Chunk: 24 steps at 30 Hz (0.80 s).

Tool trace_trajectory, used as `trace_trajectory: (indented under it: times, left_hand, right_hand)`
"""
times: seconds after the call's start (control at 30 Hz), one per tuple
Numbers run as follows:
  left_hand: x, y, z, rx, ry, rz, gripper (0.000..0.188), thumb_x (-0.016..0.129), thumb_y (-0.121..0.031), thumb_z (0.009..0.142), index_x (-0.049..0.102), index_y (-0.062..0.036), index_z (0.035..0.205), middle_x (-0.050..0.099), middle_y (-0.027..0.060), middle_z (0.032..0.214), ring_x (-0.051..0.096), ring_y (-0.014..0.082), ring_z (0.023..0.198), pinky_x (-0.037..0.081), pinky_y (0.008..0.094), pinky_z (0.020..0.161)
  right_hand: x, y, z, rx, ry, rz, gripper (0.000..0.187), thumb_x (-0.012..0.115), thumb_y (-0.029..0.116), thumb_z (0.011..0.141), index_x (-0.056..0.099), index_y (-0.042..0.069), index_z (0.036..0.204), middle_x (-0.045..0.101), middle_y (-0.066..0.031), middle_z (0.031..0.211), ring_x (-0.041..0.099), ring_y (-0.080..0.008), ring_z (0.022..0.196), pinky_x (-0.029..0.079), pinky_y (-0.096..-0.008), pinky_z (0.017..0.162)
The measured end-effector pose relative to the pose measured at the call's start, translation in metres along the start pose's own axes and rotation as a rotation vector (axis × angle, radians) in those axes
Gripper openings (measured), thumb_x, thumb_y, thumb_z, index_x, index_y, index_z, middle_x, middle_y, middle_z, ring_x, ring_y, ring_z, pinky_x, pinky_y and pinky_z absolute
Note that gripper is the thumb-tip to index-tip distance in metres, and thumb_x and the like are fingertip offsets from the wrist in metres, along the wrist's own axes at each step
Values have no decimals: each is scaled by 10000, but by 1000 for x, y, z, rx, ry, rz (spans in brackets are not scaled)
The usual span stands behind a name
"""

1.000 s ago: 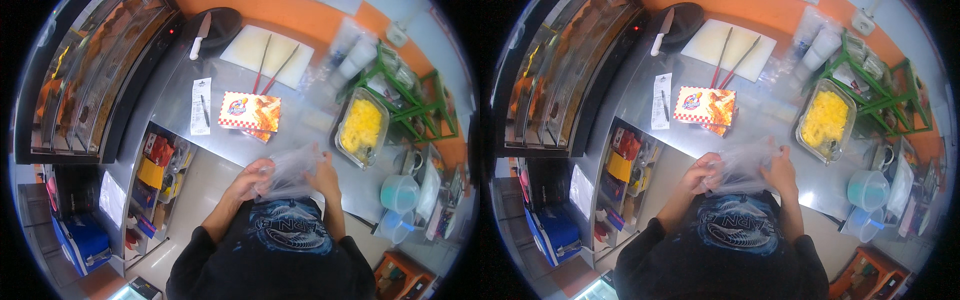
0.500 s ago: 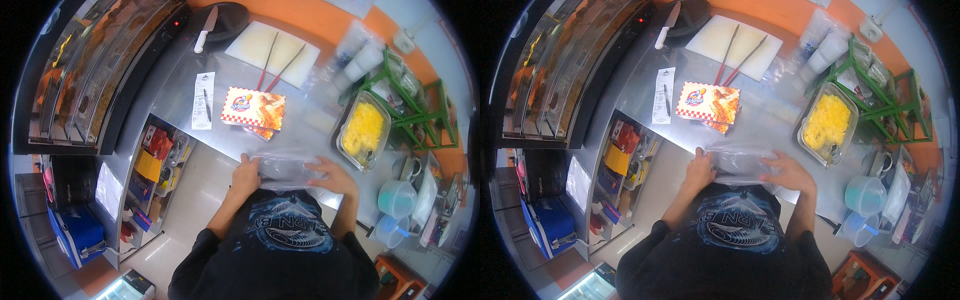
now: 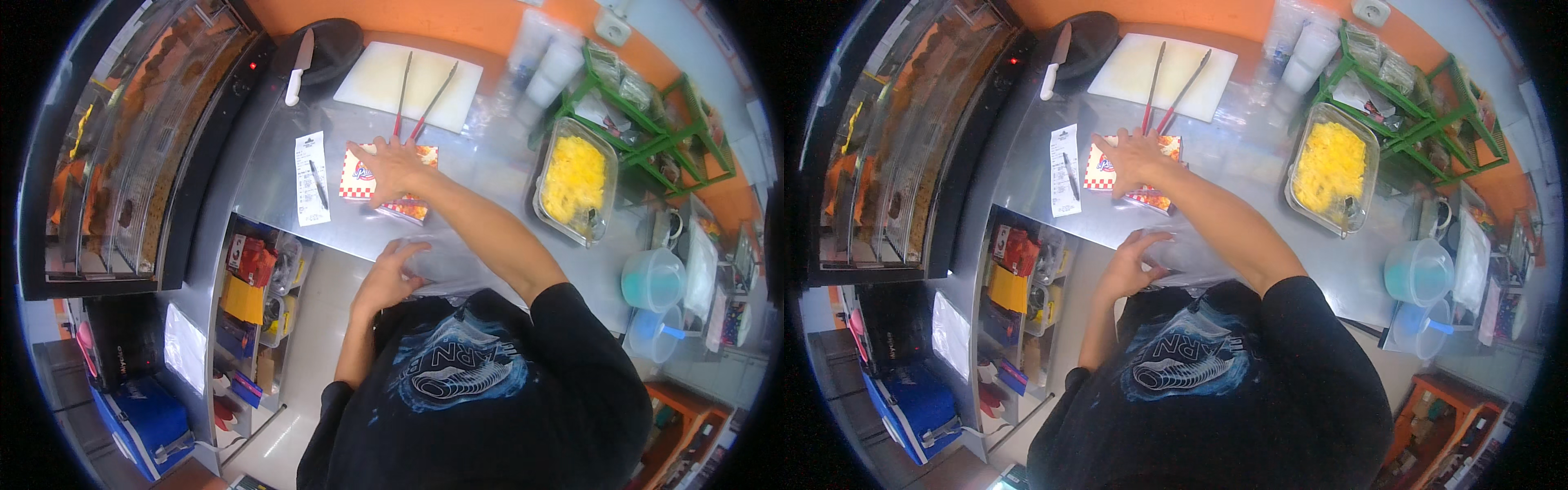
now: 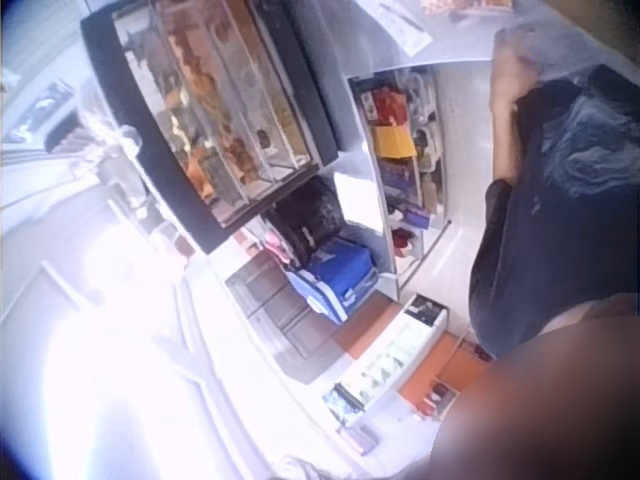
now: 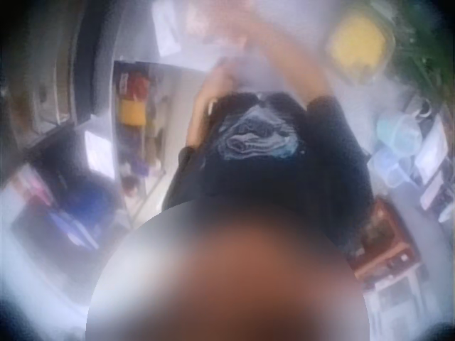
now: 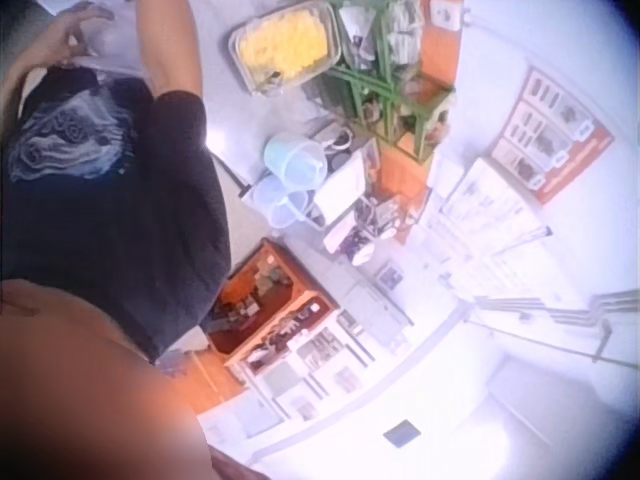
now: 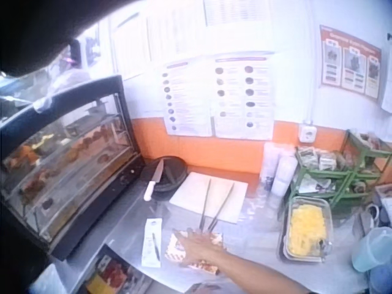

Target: The person assembles two food orders by placing rice balls and fried chicken into paper boxes, adding a scoop of yellow side, then closing the boxes and placing them into a clear plastic bag. The person also writes on a receipt and handles a pen and plastic bag during the process.

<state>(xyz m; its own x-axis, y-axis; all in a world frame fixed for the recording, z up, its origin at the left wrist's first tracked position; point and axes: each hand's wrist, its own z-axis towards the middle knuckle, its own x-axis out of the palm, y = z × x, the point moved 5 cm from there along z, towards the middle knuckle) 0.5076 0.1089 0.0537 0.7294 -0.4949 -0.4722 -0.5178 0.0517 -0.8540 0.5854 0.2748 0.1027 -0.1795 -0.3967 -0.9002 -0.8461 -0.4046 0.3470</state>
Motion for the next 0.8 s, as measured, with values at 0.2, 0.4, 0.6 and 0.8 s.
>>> trace_trajectory:
  times: [0.2,0.4,0.6,0.8]
  left_hand:
    - [8,33,12,-8,34,-10,619,793,-52,782,608,-86,1371,513,256,1449,624,346,1180,553,420,968]
    - [9,41,26,-115,136,-672,719,858,-91,747,557,-44,1399,633,144,1349,651,239,1186,530,369,1002]
    - [1,10,28,107,189,-322,799,864,-28,706,524,-38,1428,583,157,1400,595,264,1277,500,383,1062]
    - [0,16,38,121,178,74,729,741,22,742,519,-33,1434,523,217,1467,536,419,1322,459,424,1109]
  right_hand:
    - [-33,-9,-73,-310,-235,536,1252,875,328,611,192,200,1651,452,-228,1429,461,-426,1307,391,-530,1098]
    - [6,-8,-165,-508,-467,661,1170,888,291,594,323,182,1614,418,-258,1426,433,-447,1327,375,-496,1117]
    - [58,-38,-195,-322,-366,237,1009,906,283,552,519,278,1483,409,-272,1419,431,-486,1309,370,-558,1104]
    - [66,-33,-203,-250,-221,-30,975,918,276,560,516,326,1447,447,-246,1359,464,-466,1254,400,-585,1033]
